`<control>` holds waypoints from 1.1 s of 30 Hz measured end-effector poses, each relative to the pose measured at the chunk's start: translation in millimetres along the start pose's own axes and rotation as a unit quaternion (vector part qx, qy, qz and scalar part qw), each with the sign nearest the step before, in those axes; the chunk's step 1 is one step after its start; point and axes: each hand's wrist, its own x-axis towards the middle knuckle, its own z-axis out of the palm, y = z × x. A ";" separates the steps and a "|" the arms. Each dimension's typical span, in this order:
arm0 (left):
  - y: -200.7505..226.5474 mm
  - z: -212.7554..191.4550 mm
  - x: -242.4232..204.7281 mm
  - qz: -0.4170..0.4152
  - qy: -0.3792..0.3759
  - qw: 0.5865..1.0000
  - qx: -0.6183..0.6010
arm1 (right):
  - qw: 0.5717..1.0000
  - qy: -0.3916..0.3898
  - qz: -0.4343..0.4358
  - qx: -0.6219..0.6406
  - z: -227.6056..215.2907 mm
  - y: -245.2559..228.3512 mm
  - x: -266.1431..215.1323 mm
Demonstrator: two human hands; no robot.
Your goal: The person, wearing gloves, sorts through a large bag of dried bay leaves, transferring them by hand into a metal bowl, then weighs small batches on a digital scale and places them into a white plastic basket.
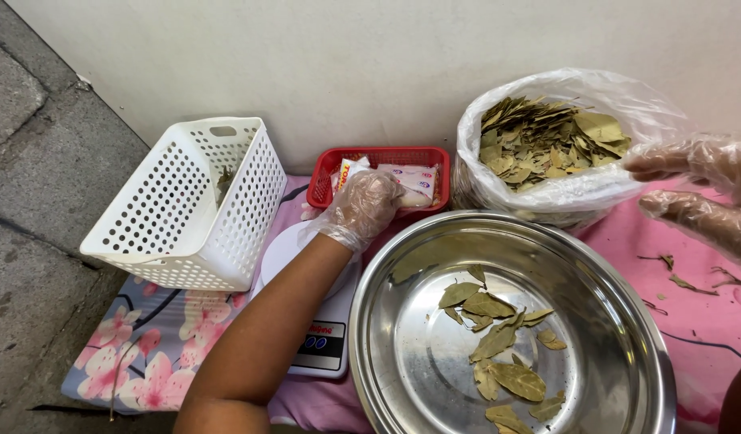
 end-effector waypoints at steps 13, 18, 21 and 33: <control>26.2 -107.9 -26.5 0.084 0.026 0.963 -0.254 | 0.984 0.162 0.057 -0.046 48.5 -250.9 -33.2; 52.8 -159.8 -54.2 0.177 0.081 0.855 -0.480 | 0.984 0.160 0.055 -0.052 52.0 -254.6 -31.6; 73.4 -170.0 -64.3 0.112 0.096 0.774 -0.616 | 0.985 0.165 0.045 -0.039 55.3 -278.9 -28.5; 126.1 -119.1 -81.6 -0.029 0.009 0.512 -0.859 | 0.982 -0.028 0.167 0.078 80.0 -356.7 8.5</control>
